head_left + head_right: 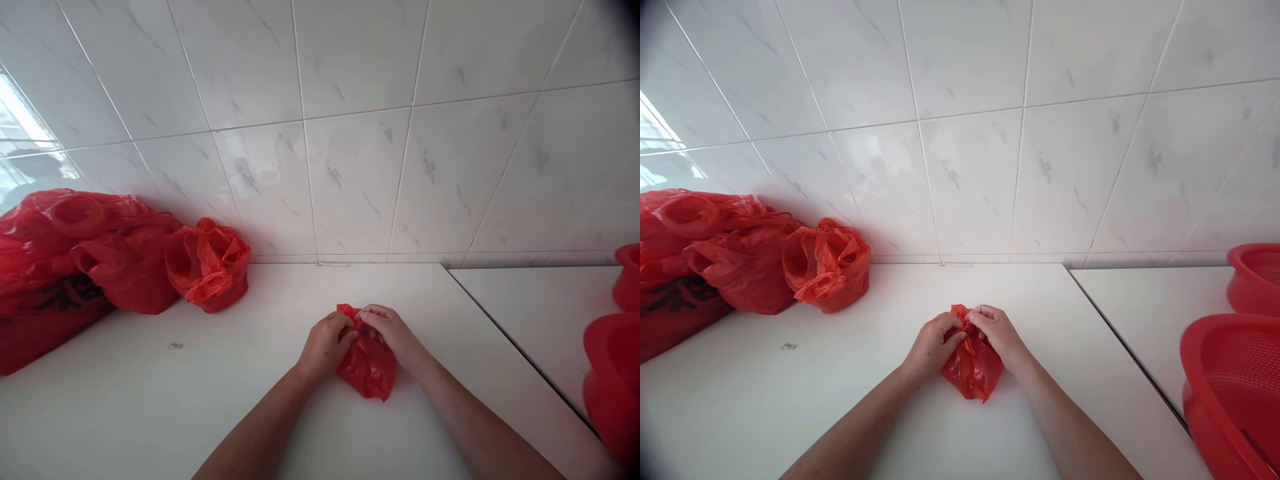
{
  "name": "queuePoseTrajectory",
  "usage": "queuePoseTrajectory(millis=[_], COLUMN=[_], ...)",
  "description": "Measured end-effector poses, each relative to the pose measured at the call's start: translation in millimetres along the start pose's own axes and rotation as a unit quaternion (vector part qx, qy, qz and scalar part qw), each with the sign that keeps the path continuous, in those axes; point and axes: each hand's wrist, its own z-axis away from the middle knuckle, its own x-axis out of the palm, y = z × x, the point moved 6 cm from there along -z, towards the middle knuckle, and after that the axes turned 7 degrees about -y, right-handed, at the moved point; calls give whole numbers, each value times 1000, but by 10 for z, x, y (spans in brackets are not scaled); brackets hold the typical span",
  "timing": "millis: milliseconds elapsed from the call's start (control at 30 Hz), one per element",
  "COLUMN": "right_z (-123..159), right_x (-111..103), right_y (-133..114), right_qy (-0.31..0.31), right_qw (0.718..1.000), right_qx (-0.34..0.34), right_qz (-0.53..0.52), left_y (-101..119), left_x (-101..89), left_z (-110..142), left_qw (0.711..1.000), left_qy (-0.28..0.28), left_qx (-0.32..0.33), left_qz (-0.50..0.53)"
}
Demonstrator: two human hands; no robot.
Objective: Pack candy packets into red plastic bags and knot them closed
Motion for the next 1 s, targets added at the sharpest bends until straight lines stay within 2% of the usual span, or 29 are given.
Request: queuePoseTrajectory(millis=[133, 233, 333, 533, 833, 933, 1000], right_z=[-23, -51, -71, -125, -173, -167, -156], right_x=[-29, -68, -164, -344, -387, -437, -538], right_y=[67, 111, 133, 152, 186, 125, 103], right_qy=[11, 32, 74, 135, 131, 115, 130], right_qw=[998, 995, 995, 991, 989, 989, 985], right_qx=[15, 13, 10, -16, -31, -39, -46], right_qz=[-65, -92, -66, -12, 56, 81, 101], left_y=[30, 137, 268, 431, 520, 513, 514], left_x=[27, 83, 166, 314, 411, 470, 483], left_z=[15, 34, 64, 127, 178, 182, 195], left_qw=[1000, 999, 993, 980, 969, 970, 967], left_qy=[-5, -30, -57, -71, -94, -76, -46], left_qx=[5, 43, 96, 168, 200, 192, 205], left_qz=[21, 3, -33, -80, -113, -131, -146])
